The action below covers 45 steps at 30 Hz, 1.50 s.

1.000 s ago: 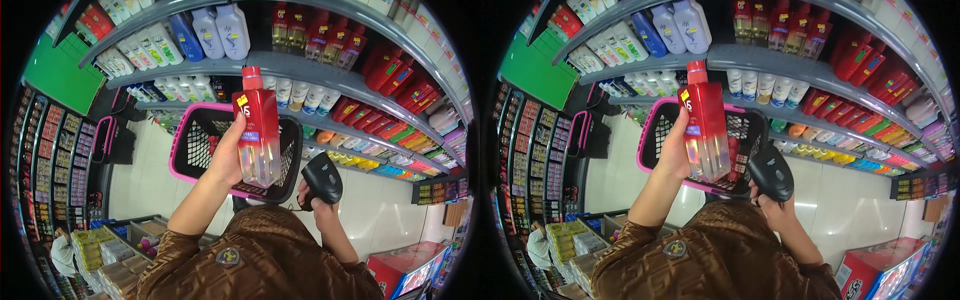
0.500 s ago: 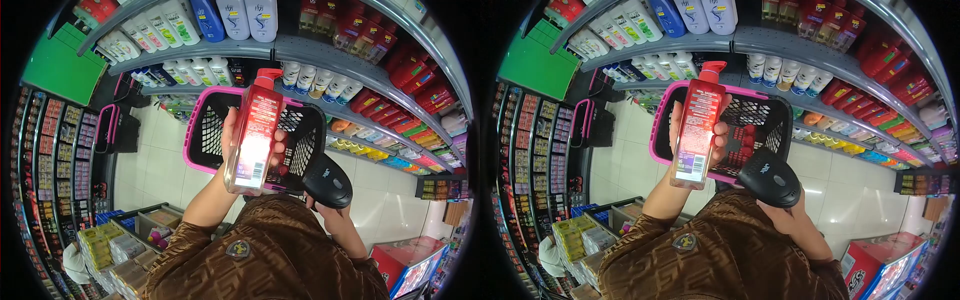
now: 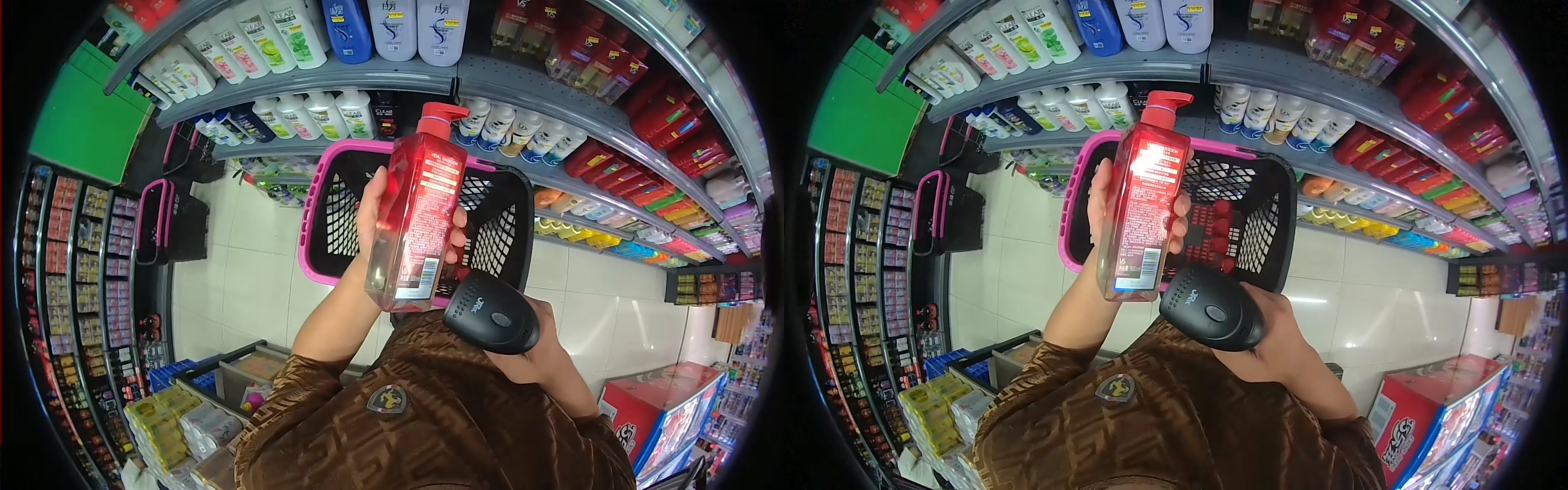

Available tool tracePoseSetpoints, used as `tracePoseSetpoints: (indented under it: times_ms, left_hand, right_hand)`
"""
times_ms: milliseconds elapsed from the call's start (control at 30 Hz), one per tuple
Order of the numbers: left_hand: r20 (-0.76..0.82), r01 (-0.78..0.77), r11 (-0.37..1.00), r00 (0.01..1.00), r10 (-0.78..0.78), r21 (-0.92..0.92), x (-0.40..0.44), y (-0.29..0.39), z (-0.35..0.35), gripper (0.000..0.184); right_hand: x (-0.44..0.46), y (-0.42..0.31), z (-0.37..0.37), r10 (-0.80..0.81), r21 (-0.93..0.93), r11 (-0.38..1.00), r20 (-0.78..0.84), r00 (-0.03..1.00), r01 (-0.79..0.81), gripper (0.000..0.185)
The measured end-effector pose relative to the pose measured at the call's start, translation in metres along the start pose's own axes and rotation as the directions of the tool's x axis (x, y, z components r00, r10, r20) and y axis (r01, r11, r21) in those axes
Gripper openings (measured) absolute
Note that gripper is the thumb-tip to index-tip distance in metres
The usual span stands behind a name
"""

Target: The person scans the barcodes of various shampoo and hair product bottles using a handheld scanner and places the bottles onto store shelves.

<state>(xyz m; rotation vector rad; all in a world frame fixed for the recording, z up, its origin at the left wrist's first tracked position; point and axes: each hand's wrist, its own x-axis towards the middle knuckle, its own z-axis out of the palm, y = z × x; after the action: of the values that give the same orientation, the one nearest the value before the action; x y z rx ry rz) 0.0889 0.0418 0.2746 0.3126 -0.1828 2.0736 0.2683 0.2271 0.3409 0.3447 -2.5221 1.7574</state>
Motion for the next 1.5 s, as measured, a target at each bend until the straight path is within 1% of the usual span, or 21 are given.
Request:
tracePoseSetpoints:
  times_ms: [67,267,400,467,500,567,633,733,767,800,867,933,1000,1100,1167,1200,1267,1333,1367,1467,1500]
  left_hand:
    - [0.012,0.011,1.000,1.000,-0.011,0.008,0.001,0.002,-0.001,0.089]
    - [-0.051,0.014,0.999,0.999,-0.011,0.048,0.002,0.005,0.001,0.089]
    - [-0.135,0.059,0.982,0.990,-0.035,0.180,0.004,0.000,0.003,0.085]
    - [-0.327,0.062,0.916,0.942,0.078,0.395,0.007,-0.007,0.010,0.081]
    - [-0.368,0.077,0.847,0.918,0.145,0.526,0.009,-0.011,0.013,0.075]
    - [-0.359,0.049,0.826,0.914,0.190,0.561,0.016,-0.018,0.008,0.073]
    - [-0.317,-0.027,0.788,0.906,0.279,0.615,0.020,-0.023,0.004,0.067]
    - [-0.324,-0.037,0.787,0.899,0.296,0.616,0.026,-0.034,0.014,0.068]
    - [-0.291,-0.047,0.799,0.917,0.272,0.599,0.028,-0.036,0.013,0.073]
    - [-0.337,-0.038,0.858,0.910,0.242,0.512,0.026,-0.040,0.013,0.082]
    - [-0.130,-0.045,0.956,0.988,0.086,0.290,0.035,-0.045,0.013,0.090]
    - [-0.122,0.006,0.991,0.993,0.010,0.136,0.035,-0.049,0.008,0.088]
    - [-0.027,-0.022,0.991,0.999,0.026,0.132,0.044,-0.059,0.006,0.086]
    - [0.008,-0.061,0.994,0.998,0.061,0.091,0.059,-0.076,0.007,0.088]
    - [-0.015,-0.059,0.980,0.998,0.063,0.188,0.067,-0.084,0.006,0.086]
    - [-0.027,-0.061,0.958,0.997,0.071,0.280,0.071,-0.089,0.006,0.085]
    - [-0.056,-0.088,0.950,0.992,0.109,0.300,0.081,-0.106,0.010,0.084]
    - [-0.082,-0.094,0.901,0.987,0.142,0.422,0.088,-0.118,0.009,0.084]
    - [-0.111,-0.138,0.866,0.970,0.216,0.481,0.092,-0.124,0.007,0.084]
    - [-0.058,-0.123,0.843,0.982,0.180,0.524,0.100,-0.137,0.003,0.084]
    - [-0.086,-0.146,0.871,0.974,0.209,0.469,0.102,-0.145,0.007,0.086]
  right_hand:
    - [0.002,-0.002,0.004,-0.042,-0.024,0.999,-0.033,0.999,0.041,0.039]
    - [0.002,-0.007,0.012,0.023,-0.023,0.999,-0.045,0.999,-0.024,0.037]
    - [-0.001,-0.008,0.008,0.042,-0.108,0.993,-0.016,0.999,-0.043,0.036]
    - [-0.003,-0.013,0.012,0.034,0.027,0.999,-0.263,0.964,-0.028,0.031]
    - [-0.010,-0.006,0.013,0.029,0.027,0.999,-0.274,0.961,-0.023,0.031]
    - [-0.026,0.018,0.013,0.264,0.352,0.929,-0.417,0.870,-0.113,0.024]
    - [-0.023,0.024,0.000,0.289,0.371,0.918,-0.392,0.873,-0.137,0.027]
    - [-0.020,0.039,-0.007,0.337,0.371,0.910,-0.396,0.854,-0.187,0.037]
    - [-0.019,0.041,-0.007,0.338,0.411,0.897,-0.401,0.851,-0.163,0.040]
    - [-0.018,0.043,-0.007,0.343,0.452,0.881,-0.407,0.847,-0.140,0.043]
    - [-0.019,0.046,-0.011,0.332,0.500,0.860,-0.401,0.854,-0.099,0.047]
    - [-0.022,0.050,-0.016,0.318,0.531,0.844,-0.382,0.867,-0.076,0.035]
    - [-0.027,0.052,-0.021,0.320,0.548,0.833,-0.373,0.871,-0.072,0.035]
    - [-0.036,0.057,-0.033,0.307,0.583,0.809,-0.315,0.898,-0.072,0.037]
    - [-0.045,0.061,-0.043,0.220,0.530,0.844,-0.208,0.953,-0.079,0.056]
    - [-0.047,0.062,-0.045,0.218,0.534,0.842,-0.212,0.953,-0.074,0.056]
    - [-0.050,0.066,-0.047,0.183,0.606,0.795,-0.292,0.939,0.034,0.056]
    - [-0.058,0.070,-0.054,0.159,0.592,0.805,-0.286,0.945,0.044,0.060]
    - [-0.061,0.072,-0.058,0.137,0.575,0.816,-0.277,0.951,0.050,0.064]
    - [-0.069,0.071,-0.071,0.178,0.606,0.795,-0.207,0.962,-0.017,0.071]
    - [-0.070,0.069,-0.076,0.175,0.608,0.794,-0.208,0.962,-0.012,0.071]
